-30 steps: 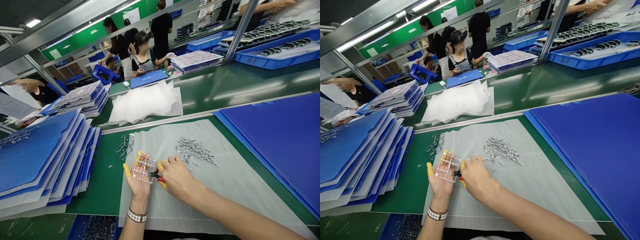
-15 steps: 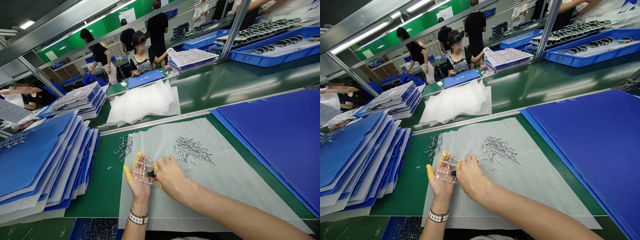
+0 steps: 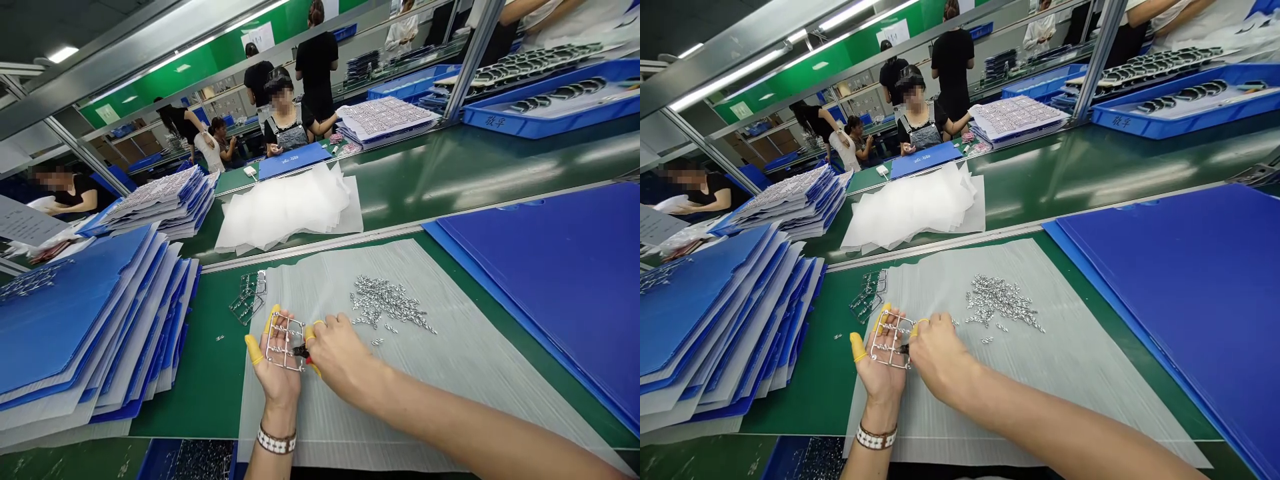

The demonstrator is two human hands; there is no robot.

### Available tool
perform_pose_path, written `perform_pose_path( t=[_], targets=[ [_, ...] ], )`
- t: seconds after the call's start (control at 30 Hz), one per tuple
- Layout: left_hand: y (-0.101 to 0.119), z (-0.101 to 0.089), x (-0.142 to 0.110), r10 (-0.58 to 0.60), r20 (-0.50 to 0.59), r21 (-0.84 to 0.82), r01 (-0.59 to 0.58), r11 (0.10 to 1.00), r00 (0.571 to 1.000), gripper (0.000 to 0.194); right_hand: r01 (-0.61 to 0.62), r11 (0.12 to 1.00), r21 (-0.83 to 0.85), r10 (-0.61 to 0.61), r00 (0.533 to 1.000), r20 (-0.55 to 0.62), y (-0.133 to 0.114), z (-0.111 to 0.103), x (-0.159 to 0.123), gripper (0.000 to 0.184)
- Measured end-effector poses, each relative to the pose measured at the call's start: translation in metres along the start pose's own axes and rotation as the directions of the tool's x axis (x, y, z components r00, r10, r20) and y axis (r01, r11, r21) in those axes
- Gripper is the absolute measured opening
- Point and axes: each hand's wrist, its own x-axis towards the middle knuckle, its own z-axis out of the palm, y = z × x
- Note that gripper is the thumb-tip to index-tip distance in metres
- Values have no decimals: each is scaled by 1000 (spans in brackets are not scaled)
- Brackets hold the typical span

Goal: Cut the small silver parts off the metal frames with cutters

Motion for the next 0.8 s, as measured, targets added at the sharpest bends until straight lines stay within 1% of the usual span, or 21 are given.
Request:
perform_pose_path(
  t=[0.1, 0.27, 0.4, 0.53, 0.8],
  targets=[
    [1, -1, 2, 6, 9, -11, -6, 1000, 1000, 58, -38, 999, 37, 39, 999, -26, 8, -3, -2, 8],
    [-1, -4, 4, -28, 23, -9, 28, 1000, 999, 61, -123, 991, 60, 127, 989, -70, 20, -5, 0, 18],
    [-2, -4, 2, -41, 13, 9, 41, 999, 999, 61, -130, 989, 64, 133, 990, -45, 22, -3, 3, 19],
    [-2, -1, 0, -26, 11, 23, 26, 999, 1000, 62, -133, 989, 60, 134, 991, -16, 22, -4, 6, 19],
    [-5, 3, -3, -7, 19, 49, 6, 999, 1000, 57, -98, 995, 13, 98, 995, -18, 19, -3, 7, 15]
  ],
)
